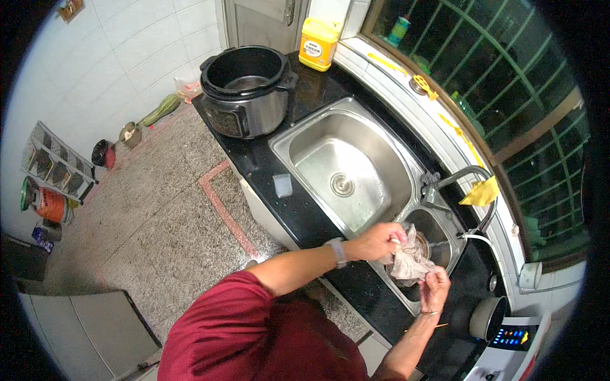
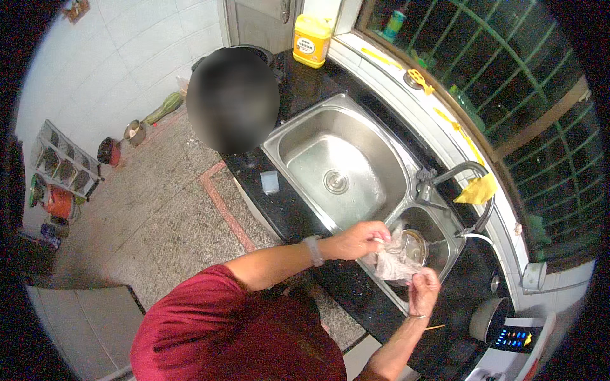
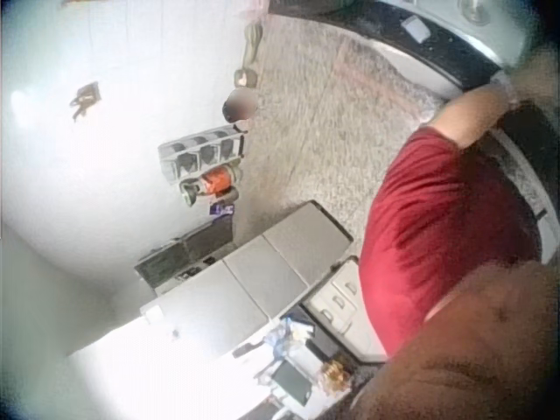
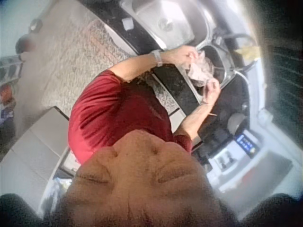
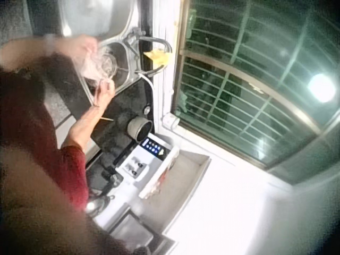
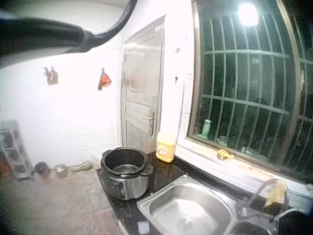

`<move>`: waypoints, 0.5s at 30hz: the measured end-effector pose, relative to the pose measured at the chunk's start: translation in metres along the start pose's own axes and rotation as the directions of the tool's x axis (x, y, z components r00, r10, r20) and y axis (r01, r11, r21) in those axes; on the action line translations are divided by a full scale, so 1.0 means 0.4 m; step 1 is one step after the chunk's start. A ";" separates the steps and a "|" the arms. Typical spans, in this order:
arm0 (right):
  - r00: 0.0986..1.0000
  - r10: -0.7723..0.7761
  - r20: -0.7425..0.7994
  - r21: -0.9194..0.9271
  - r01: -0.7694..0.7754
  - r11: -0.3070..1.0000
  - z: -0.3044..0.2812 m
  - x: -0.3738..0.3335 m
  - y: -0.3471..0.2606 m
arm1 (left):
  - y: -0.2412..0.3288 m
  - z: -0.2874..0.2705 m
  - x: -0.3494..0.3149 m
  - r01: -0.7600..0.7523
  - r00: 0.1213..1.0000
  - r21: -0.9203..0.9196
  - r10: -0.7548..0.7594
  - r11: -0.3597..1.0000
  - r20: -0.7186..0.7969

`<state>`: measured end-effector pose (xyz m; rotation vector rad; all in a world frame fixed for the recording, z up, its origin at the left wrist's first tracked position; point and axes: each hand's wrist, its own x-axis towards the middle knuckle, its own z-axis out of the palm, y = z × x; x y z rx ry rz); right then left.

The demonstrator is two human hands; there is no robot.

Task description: The person washes a detachable pot in a sink, then wipes the interior and exterior of a multi-cooker and the surrounding countertop using a cloth.

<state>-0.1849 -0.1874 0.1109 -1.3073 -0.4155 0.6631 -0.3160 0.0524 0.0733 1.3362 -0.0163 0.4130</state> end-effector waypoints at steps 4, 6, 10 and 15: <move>0.988 0.121 -0.097 -0.166 -0.136 0.977 0.196 0.036 0.083 | 0.081 -0.185 -0.155 0.002 0.999 0.158 0.004 0.987 -0.034; 0.992 -0.043 0.119 0.073 0.034 0.997 0.406 0.041 0.035 | 0.180 -0.277 -0.246 -0.007 0.995 0.188 0.026 0.982 -0.099; 0.960 0.142 0.240 0.046 -0.157 0.986 0.595 0.127 0.129 | 0.243 -0.444 -0.391 0.083 0.960 0.374 0.027 0.924 -0.279; 0.930 0.177 0.321 0.062 -0.207 0.976 0.899 0.127 0.169 | 0.319 -0.620 -0.583 0.227 0.886 0.544 0.060 0.808 -0.459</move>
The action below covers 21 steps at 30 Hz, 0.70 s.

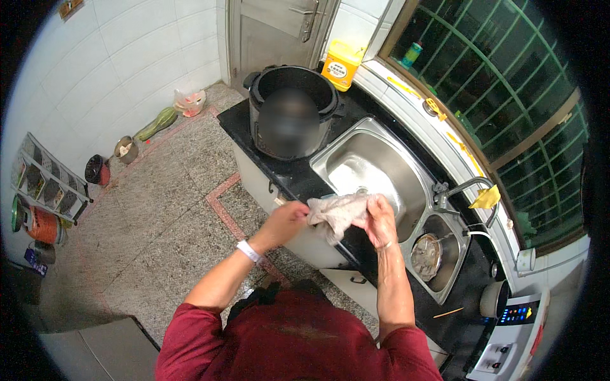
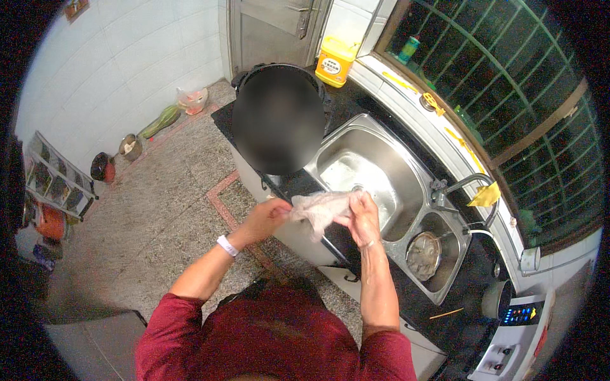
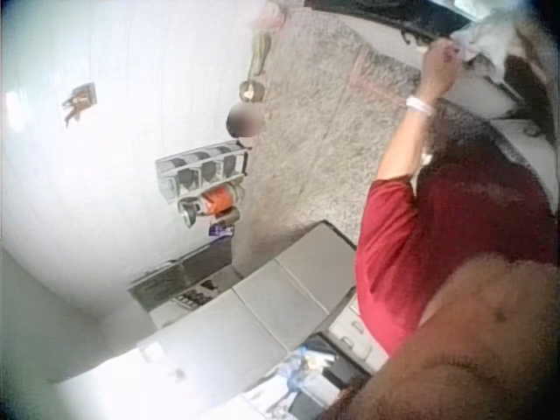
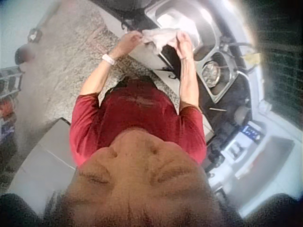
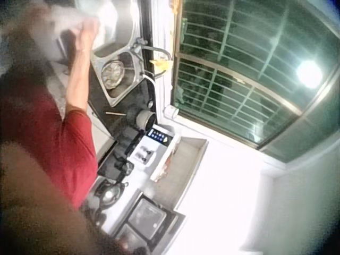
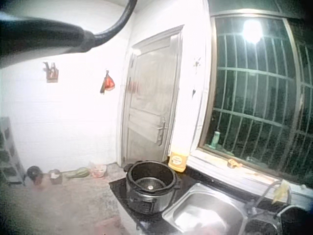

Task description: The person washes a detachable pot in a sink, then wipes the interior and exterior of a multi-cooker and the surrounding countertop using a cloth.

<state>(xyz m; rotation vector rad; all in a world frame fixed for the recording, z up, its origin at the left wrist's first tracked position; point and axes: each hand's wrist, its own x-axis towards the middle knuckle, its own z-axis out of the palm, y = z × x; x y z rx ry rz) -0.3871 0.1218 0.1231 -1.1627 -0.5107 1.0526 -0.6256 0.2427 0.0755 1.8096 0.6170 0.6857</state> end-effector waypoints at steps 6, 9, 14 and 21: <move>0.927 -0.376 0.006 -0.219 0.368 0.904 0.170 0.133 0.006 | -0.047 -0.270 -0.089 0.300 0.952 0.195 -0.280 0.934 -0.125; 0.758 -0.624 0.190 -0.422 0.637 0.645 0.326 0.163 -0.012 | -0.053 -0.373 -0.068 0.186 0.967 0.329 -0.112 0.926 -0.231; 0.446 -0.655 0.610 -0.591 0.806 -0.003 0.485 0.311 0.067 | 0.006 -0.511 0.087 -0.006 0.963 0.540 0.149 0.841 -0.223; 0.468 -0.589 0.659 -0.697 0.674 -0.243 0.621 0.385 0.147 | 0.032 -0.623 0.340 -0.234 0.930 0.737 0.366 0.634 -0.019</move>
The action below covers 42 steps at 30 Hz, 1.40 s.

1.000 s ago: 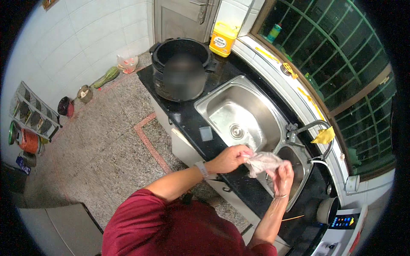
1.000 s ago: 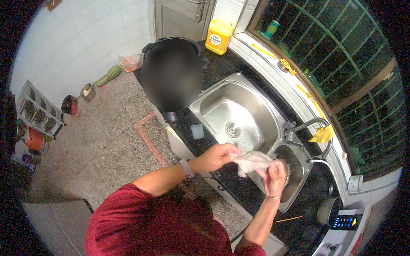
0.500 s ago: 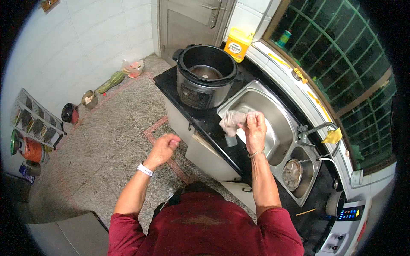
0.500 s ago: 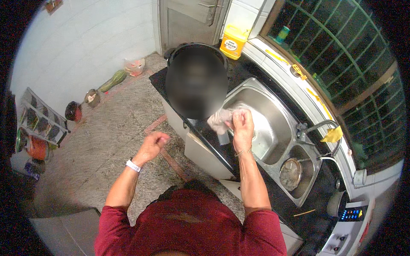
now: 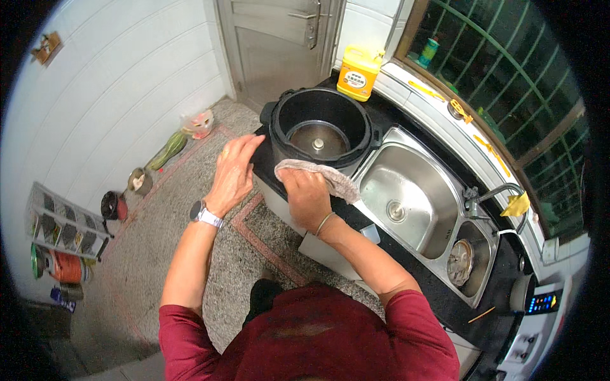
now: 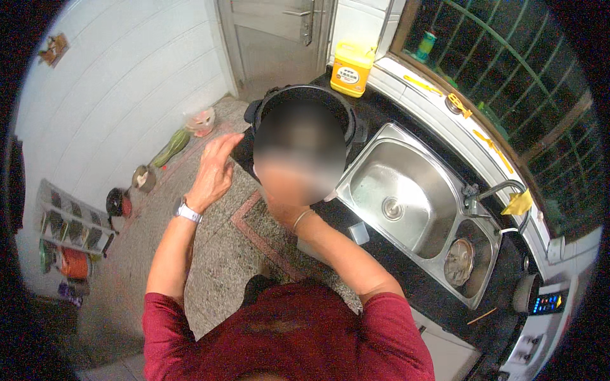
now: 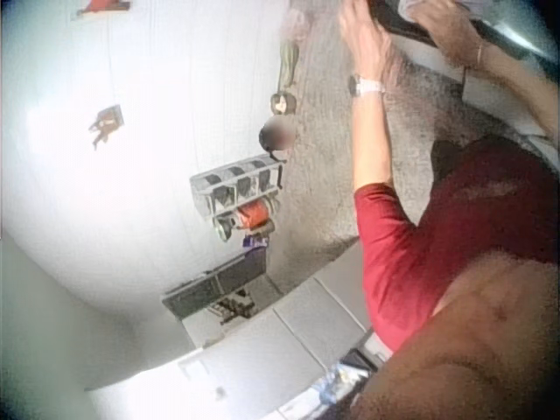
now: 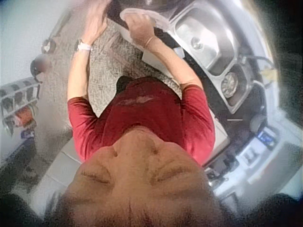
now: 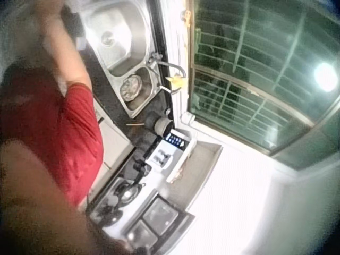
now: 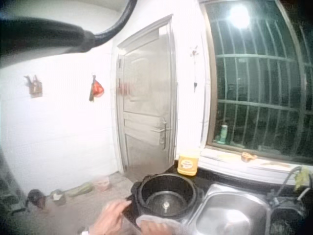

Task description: The person washes a detachable pot in a sink, then wipes the interior and exterior of a multi-cooker and the surrounding countertop using a cloth.

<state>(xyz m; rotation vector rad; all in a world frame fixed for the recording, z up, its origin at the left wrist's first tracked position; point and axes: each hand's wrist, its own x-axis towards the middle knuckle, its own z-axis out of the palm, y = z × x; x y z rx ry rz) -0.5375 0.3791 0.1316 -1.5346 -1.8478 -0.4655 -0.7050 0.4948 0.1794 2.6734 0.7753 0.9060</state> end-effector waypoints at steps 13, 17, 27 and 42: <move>0.958 0.286 0.028 -0.262 -0.269 0.927 -0.016 0.093 -0.072 | -0.138 0.103 0.186 -0.419 0.879 -0.077 0.425 0.905 0.218; 0.971 0.236 0.025 -0.403 -0.206 0.892 0.009 0.140 -0.063 | -0.165 0.107 0.203 -0.433 0.884 -0.033 0.431 0.901 0.182; 0.555 0.822 -0.128 -0.273 -0.817 0.508 -0.158 -0.099 0.005 | -0.172 0.126 0.200 -0.466 0.872 -0.010 0.461 0.885 0.162; 0.489 0.647 -0.585 0.138 -0.726 0.674 0.146 -0.099 0.072 | -0.089 0.118 0.242 -0.596 0.749 -0.078 0.589 0.799 0.303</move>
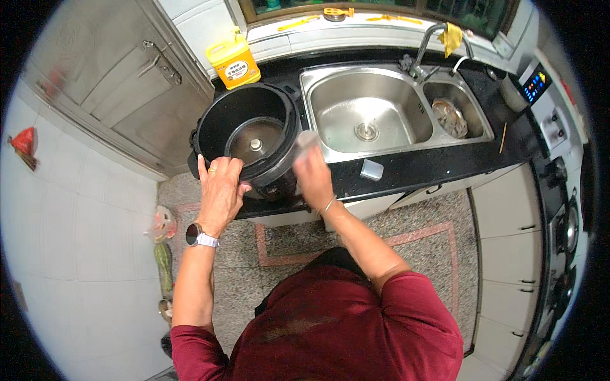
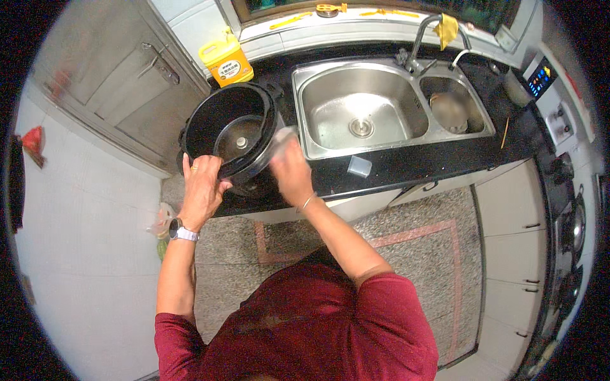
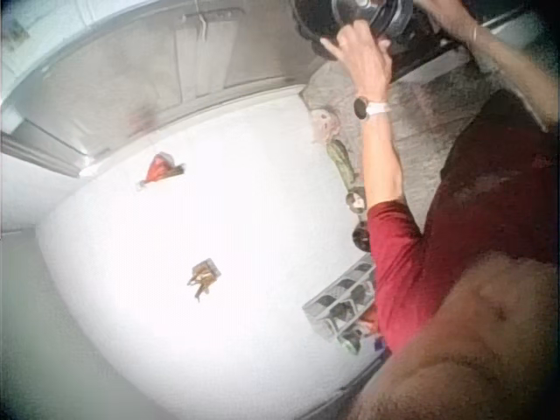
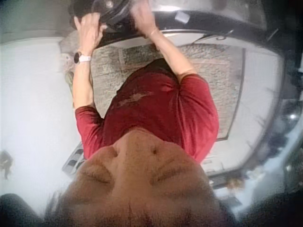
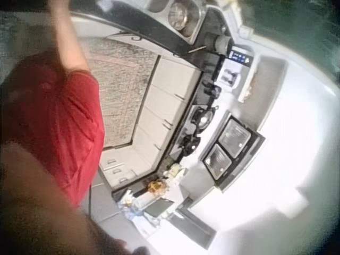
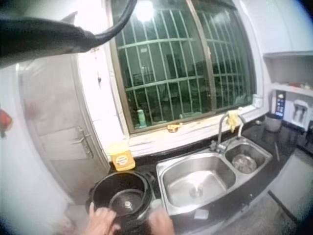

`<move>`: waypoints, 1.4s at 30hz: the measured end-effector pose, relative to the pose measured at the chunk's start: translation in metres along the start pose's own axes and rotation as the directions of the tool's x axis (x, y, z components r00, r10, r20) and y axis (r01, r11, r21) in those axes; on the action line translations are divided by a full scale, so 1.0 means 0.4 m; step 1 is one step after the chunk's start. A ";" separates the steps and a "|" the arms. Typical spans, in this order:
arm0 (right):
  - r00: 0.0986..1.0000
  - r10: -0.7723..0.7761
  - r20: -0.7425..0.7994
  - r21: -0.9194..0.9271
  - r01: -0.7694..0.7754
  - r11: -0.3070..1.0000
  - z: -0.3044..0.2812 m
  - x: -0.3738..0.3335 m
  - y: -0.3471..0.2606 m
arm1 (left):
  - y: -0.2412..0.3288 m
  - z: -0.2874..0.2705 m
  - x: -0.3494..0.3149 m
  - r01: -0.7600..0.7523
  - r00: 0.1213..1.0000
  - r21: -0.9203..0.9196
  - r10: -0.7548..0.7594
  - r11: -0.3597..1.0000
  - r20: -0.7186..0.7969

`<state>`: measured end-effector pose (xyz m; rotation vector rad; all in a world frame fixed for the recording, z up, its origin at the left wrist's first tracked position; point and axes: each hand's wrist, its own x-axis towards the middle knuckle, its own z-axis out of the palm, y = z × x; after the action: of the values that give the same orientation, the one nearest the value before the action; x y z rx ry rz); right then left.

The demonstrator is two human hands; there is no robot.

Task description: The person washes a detachable pot in a sink, then wipes the interior and exterior of a multi-cooker and the surrounding countertop using a cloth.

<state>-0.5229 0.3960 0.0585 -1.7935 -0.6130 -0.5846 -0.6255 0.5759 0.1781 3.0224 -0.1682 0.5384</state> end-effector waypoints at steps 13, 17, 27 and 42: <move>0.990 -0.075 -0.123 0.178 0.096 0.979 0.046 0.022 -0.054 | 0.062 0.016 0.160 -0.132 0.973 -0.310 0.184 0.942 0.143; 0.855 0.513 -0.081 0.478 -0.418 0.772 0.117 0.054 0.078 | 0.072 0.025 0.188 0.083 0.953 -0.120 -0.043 0.989 0.301; 0.968 0.167 -0.187 0.248 -0.117 0.962 0.108 0.005 -0.130 | 0.019 0.064 0.175 -0.040 0.985 -0.188 0.070 0.981 0.155; 0.987 0.157 -0.033 0.056 -0.155 0.986 0.161 0.041 -0.099 | -0.003 0.056 0.161 -0.010 0.985 -0.185 0.042 0.983 0.169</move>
<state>-0.5309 0.4701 0.0790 -1.7580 -0.4538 -0.4892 -0.5576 0.5689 0.1796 2.8861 -0.2522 0.2463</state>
